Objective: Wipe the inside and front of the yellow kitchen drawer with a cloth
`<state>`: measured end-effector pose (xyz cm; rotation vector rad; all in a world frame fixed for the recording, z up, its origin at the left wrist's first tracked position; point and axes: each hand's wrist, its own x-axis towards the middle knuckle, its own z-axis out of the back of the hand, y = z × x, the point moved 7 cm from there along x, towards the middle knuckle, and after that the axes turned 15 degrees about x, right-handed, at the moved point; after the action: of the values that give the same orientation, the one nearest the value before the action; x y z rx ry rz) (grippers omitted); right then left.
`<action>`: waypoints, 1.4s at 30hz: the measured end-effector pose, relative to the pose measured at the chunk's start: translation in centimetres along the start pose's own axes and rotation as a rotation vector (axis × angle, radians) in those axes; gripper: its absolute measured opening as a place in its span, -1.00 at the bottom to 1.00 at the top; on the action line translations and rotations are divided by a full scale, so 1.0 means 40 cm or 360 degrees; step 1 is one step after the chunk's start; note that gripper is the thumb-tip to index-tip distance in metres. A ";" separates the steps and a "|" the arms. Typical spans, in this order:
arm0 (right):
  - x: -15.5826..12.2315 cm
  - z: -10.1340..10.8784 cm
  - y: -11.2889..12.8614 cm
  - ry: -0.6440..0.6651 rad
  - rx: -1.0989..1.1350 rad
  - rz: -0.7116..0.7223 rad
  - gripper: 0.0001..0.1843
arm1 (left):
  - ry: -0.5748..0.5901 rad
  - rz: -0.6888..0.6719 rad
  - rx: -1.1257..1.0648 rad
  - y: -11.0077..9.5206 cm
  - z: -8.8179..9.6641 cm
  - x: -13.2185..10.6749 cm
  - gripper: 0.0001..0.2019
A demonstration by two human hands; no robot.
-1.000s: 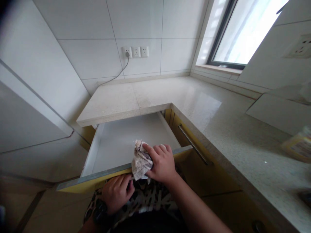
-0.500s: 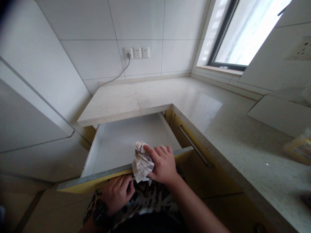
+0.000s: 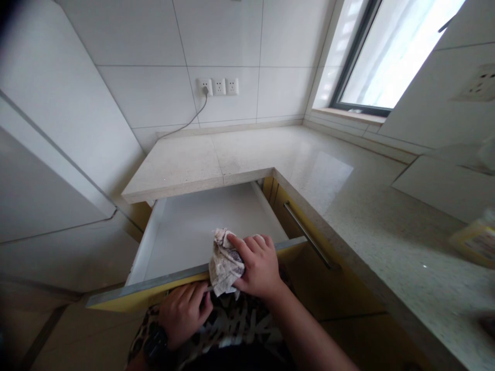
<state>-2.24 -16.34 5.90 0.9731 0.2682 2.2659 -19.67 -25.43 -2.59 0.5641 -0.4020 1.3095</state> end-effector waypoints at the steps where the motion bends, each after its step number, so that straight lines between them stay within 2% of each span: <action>1: 0.000 0.001 0.001 -0.0004 0.0002 0.0003 -0.11 | 0.0001 0.0002 0.0002 0.000 0.000 0.000 -0.90; 13: 0.001 0.004 0.003 -0.0011 0.0053 0.0008 -0.19 | -0.0010 0.0009 0.0001 0.001 -0.005 -0.003 -0.88; 42: 0.001 0.004 0.004 0.0000 0.0047 0.0027 -0.18 | 0.0006 0.0035 0.0014 0.000 -0.004 0.001 -0.92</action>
<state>-2.24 -16.42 6.09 0.9938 0.2953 2.2834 -19.69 -25.31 -2.69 0.5660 -0.4006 1.3339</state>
